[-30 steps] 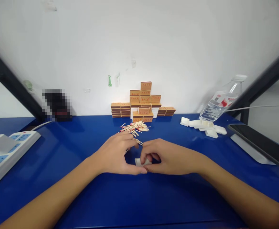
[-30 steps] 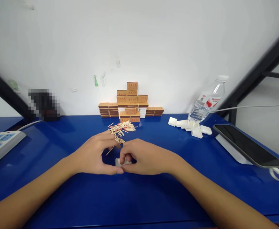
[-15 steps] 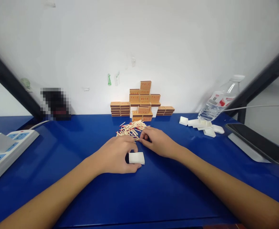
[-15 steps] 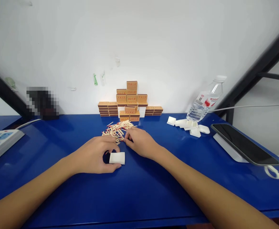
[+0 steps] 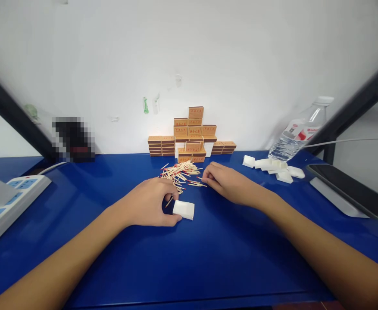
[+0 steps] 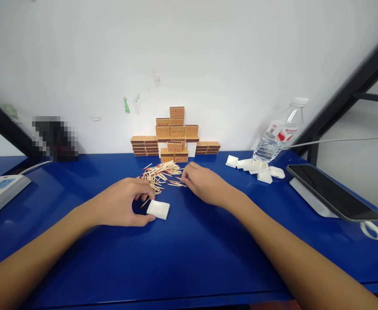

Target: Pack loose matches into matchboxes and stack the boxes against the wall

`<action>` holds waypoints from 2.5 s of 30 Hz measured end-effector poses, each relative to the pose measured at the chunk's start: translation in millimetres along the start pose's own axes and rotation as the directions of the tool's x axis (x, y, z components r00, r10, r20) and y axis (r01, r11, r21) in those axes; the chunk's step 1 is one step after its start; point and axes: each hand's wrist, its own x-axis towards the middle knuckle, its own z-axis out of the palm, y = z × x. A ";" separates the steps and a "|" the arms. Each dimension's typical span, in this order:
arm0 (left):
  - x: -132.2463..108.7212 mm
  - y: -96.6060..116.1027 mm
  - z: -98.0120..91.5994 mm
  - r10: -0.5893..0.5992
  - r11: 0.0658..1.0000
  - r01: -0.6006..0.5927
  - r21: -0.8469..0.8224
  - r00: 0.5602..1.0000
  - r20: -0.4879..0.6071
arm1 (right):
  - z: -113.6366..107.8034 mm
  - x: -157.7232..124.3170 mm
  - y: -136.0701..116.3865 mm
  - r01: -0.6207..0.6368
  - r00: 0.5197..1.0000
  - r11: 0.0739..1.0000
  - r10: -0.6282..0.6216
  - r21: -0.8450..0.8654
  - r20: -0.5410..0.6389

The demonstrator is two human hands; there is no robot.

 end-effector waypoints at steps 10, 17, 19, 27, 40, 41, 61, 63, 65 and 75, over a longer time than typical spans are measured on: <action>0.3 -0.3 8.2 0.039 0.999 -0.039 0.002 0.999 -0.031 | 10.8 -0.9 -7.7 -0.051 0.998 0.998 0.051 -0.022 -0.030; 1.5 1.7 9.0 0.041 0.999 -0.040 0.024 0.999 -0.020 | 19.4 11.8 -1.4 -0.007 0.999 0.997 0.004 0.074 0.039; 2.4 2.2 9.9 0.044 0.999 -0.043 0.033 0.999 -0.031 | 19.5 11.8 -3.3 -0.035 0.997 0.998 0.032 0.047 0.064; 3.0 -0.8 16.2 0.063 0.994 -0.054 0.100 0.994 -0.087 | 8.9 2.7 -9.8 -0.024 0.998 0.998 0.020 0.060 0.064; 2.6 2.0 20.1 0.074 0.993 -0.058 0.106 0.984 -0.161 | 3.8 -15.2 -49.5 0.244 0.968 0.966 -0.237 -0.081 0.085; 2.6 1.8 20.2 0.074 0.992 -0.057 0.109 0.984 -0.160 | 0.7 -14.5 -48.2 0.228 0.972 0.972 -0.224 -0.052 0.066; 4.0 -0.1 21.0 0.012 0.992 0.015 0.126 0.978 -0.210 | -6.8 -11.1 -42.0 -0.005 0.995 0.994 0.017 -0.112 0.101; 3.9 -0.1 21.0 0.017 0.992 0.010 0.124 0.976 -0.219 | -11.9 -12.0 -40.2 0.019 0.993 1.000 -0.016 -0.024 0.120; 3.8 0.0 21.0 0.022 0.993 0.006 0.122 0.974 -0.225 | -14.6 -13.3 -38.2 0.061 0.988 0.997 -0.068 0.054 0.142; 4.5 0.4 19.6 0.030 0.992 -0.008 0.124 0.983 -0.179 | -8.5 -11.1 -38.1 0.080 0.983 0.990 -0.097 0.113 0.156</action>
